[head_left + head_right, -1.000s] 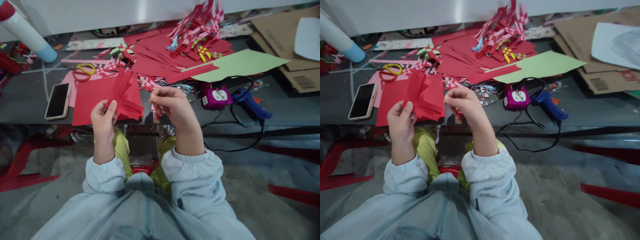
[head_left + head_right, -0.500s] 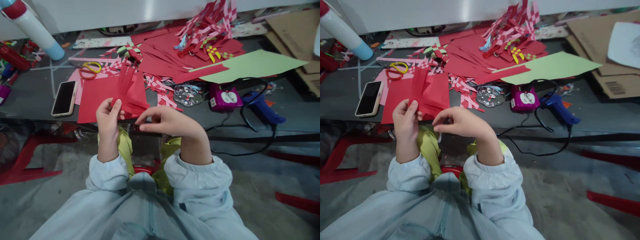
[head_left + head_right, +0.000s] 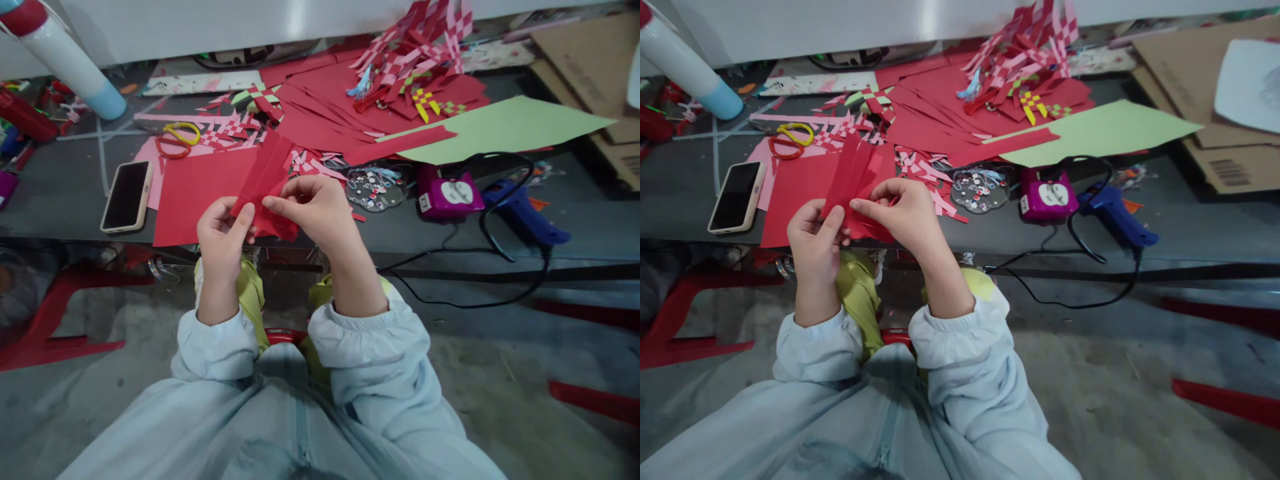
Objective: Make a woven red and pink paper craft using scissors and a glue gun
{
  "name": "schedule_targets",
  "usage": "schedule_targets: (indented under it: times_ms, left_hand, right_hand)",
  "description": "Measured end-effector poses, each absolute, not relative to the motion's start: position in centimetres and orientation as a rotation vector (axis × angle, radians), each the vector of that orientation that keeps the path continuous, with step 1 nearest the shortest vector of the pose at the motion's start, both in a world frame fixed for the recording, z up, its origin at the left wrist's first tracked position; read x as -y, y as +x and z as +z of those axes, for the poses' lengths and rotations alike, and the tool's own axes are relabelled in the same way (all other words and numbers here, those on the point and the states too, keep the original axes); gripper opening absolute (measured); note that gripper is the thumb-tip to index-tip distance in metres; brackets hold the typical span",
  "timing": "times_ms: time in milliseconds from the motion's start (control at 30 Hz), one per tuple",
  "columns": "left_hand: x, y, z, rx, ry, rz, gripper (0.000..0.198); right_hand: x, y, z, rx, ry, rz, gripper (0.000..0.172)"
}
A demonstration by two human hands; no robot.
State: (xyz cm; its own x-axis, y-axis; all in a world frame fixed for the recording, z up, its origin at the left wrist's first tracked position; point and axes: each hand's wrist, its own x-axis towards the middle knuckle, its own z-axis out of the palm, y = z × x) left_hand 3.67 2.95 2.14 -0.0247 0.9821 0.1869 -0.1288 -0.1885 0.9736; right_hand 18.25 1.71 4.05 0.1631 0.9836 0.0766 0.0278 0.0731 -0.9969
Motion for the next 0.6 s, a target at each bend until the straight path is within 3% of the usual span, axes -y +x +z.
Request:
schedule_targets:
  times_ms: [233, 600]
  left_hand:
    - [-3.1, 3.4, 2.2, -1.009, 1.207, 1.415, 0.032]
    - [-3.6, 3.1, 2.4, -1.096, 1.040, 1.498, 0.038]
  right_hand:
    - [-1.6, 18.5, 4.4, 1.251, -1.173, 1.038, 0.039]
    - [-1.3, 19.8, 4.3, 1.144, -1.170, 0.991, 0.020]
